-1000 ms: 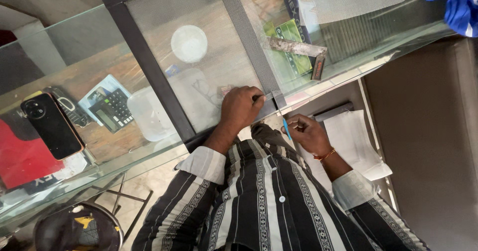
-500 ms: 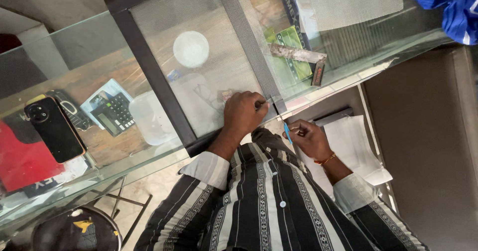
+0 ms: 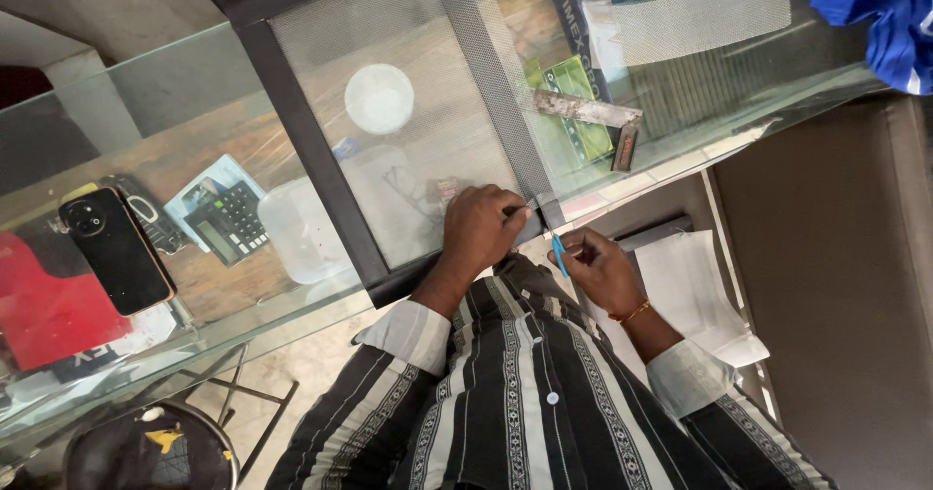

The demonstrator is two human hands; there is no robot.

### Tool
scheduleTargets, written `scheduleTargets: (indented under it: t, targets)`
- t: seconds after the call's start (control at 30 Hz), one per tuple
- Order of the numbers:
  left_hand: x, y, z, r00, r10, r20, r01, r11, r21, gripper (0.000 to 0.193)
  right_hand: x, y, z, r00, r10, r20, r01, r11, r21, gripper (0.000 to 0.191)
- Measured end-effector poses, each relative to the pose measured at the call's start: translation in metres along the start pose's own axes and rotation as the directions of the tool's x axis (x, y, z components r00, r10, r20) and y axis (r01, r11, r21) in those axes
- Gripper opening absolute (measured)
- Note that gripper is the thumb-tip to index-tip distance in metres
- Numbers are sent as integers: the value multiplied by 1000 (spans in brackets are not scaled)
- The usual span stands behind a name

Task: The person cuts a piece of mesh screen with scissors to fit a rectangular frame, presses the mesh edges into the frame groove using a handheld roller tool, and trims the excess mesh along the frame border. They rotate the frame between sides and press the mesh down around the perimeter.

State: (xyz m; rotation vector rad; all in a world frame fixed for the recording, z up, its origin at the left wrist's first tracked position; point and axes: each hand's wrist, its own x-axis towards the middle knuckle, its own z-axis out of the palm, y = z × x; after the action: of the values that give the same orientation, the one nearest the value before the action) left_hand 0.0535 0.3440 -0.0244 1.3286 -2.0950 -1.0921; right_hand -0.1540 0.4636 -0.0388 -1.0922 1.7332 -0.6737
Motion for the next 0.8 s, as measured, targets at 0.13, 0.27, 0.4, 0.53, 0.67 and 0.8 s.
scheduleTargets:
  t: [0.13, 0.27, 0.4, 0.53, 0.67, 0.8]
  targets:
    - [1, -1, 1, 1000, -18, 18, 18, 1000, -14, 16, -1, 3, 1, 998, 61, 23, -60, 998, -6, 24]
    - [2, -1, 3, 999, -27, 31, 27, 1000, -3, 17, -1, 7, 1, 1000, 1, 18, -1, 1000, 10, 21]
    - [2, 0, 3, 1000, -23, 2, 23, 1000, 19, 16, 0, 10, 2, 999, -34, 11, 34, 999, 12, 19]
    - [1, 0, 2, 999, -30, 17, 30, 1000, -4, 17, -1, 12, 2, 998, -53, 41, 47, 990, 135, 18]
    - [0, -1, 2, 999, -35, 35, 35, 999, -2, 18, 2, 12, 2, 999, 1, 51, -6, 995, 104, 19]
    - [0, -3, 3, 1000, 10, 12, -10, 1000, 18, 18, 4, 13, 3, 999, 48, 26, -49, 999, 24, 21]
